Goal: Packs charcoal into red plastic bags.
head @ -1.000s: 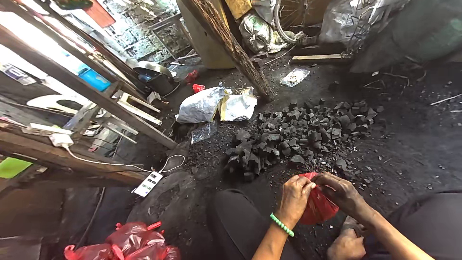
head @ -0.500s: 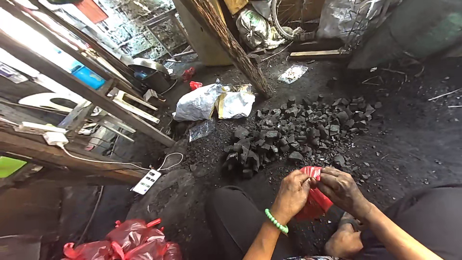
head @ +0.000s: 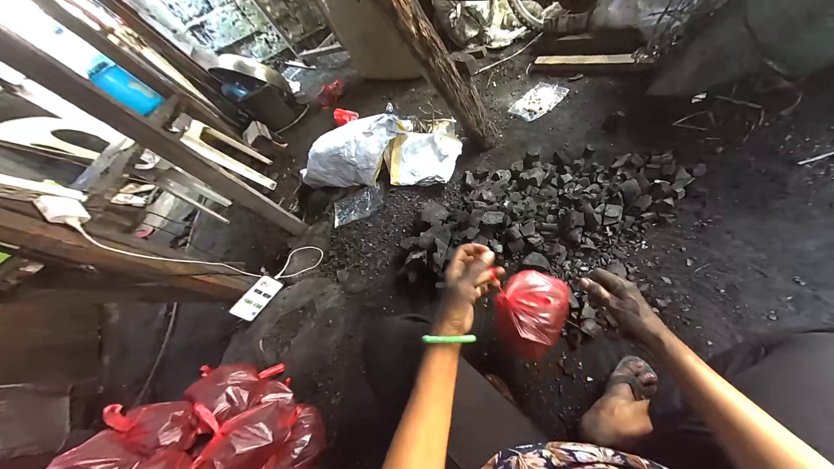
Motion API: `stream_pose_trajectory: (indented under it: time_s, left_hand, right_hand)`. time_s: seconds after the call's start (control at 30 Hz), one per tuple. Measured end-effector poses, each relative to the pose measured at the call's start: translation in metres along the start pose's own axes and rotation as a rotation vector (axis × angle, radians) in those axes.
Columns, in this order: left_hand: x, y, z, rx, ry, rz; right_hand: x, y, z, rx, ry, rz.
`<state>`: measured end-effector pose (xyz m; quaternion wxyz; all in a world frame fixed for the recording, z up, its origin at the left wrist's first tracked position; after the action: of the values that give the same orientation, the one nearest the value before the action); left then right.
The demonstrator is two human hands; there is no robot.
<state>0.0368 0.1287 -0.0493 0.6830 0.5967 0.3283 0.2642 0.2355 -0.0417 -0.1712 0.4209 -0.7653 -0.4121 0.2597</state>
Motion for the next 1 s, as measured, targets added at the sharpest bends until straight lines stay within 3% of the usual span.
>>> stream_pose_trajectory:
  time_s: [0.07, 0.17, 0.27, 0.33, 0.43, 0.5, 0.67, 0.73, 0.87, 0.9, 1.0]
  left_hand:
    - [0.000, 0.020, -0.023, -0.280, 0.054, 0.064]
    - [-0.017, 0.053, -0.071, -0.313, 0.077, 0.248]
    - [-0.039, 0.081, -0.130, -0.315, 0.201, 0.394]
    - [-0.059, 0.094, -0.167, -0.251, 0.308, 0.448]
    - [-0.090, 0.097, -0.220, -0.143, 0.445, 0.447]
    - [-0.113, 0.092, -0.248, -0.139, 0.539, 0.411]
    - [-0.177, 0.072, -0.279, -0.071, 0.869, 0.202]
    - [-0.206, 0.061, -0.281, -0.079, 0.989, 0.129]
    - [-0.262, 0.039, -0.281, -0.121, 1.172, 0.019]
    - [-0.277, 0.036, -0.283, -0.151, 1.223, 0.001]
    - [-0.321, 0.036, -0.287, -0.275, 1.370, -0.017]
  right_hand:
    - [0.002, 0.047, 0.042, -0.014, -0.372, 0.234]
    - [-0.050, 0.101, 0.122, -0.155, -0.982, 0.504]
    - [-0.092, 0.140, 0.164, -0.285, -1.220, 0.552]
    - [-0.085, 0.141, 0.167, -0.263, -1.190, 0.503]
    - [-0.029, 0.130, 0.141, -0.185, -0.846, 0.454]
    - [0.016, 0.138, 0.117, -0.276, -0.598, 0.329]
    - [0.076, 0.108, 0.064, -0.434, -0.182, 0.279]
    - [0.074, 0.104, 0.085, -0.402, -0.287, 0.224]
    - [0.033, 0.111, 0.172, -0.204, -0.824, 0.183]
    - [0.028, 0.119, 0.183, -0.184, -0.846, 0.203]
    - [0.057, 0.134, 0.170, -0.229, -0.541, 0.081]
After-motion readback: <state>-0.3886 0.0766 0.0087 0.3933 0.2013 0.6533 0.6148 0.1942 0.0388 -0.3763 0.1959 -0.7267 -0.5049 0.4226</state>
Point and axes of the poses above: each hand's wrist, its own x-axis towards the middle knuckle, its own z-axis out of the palm, y = z × x, the point moved 7 cm from there along x, towards the middle knuckle, and after that the axes turned 7 degrees about -x, right-handed, at the moved point
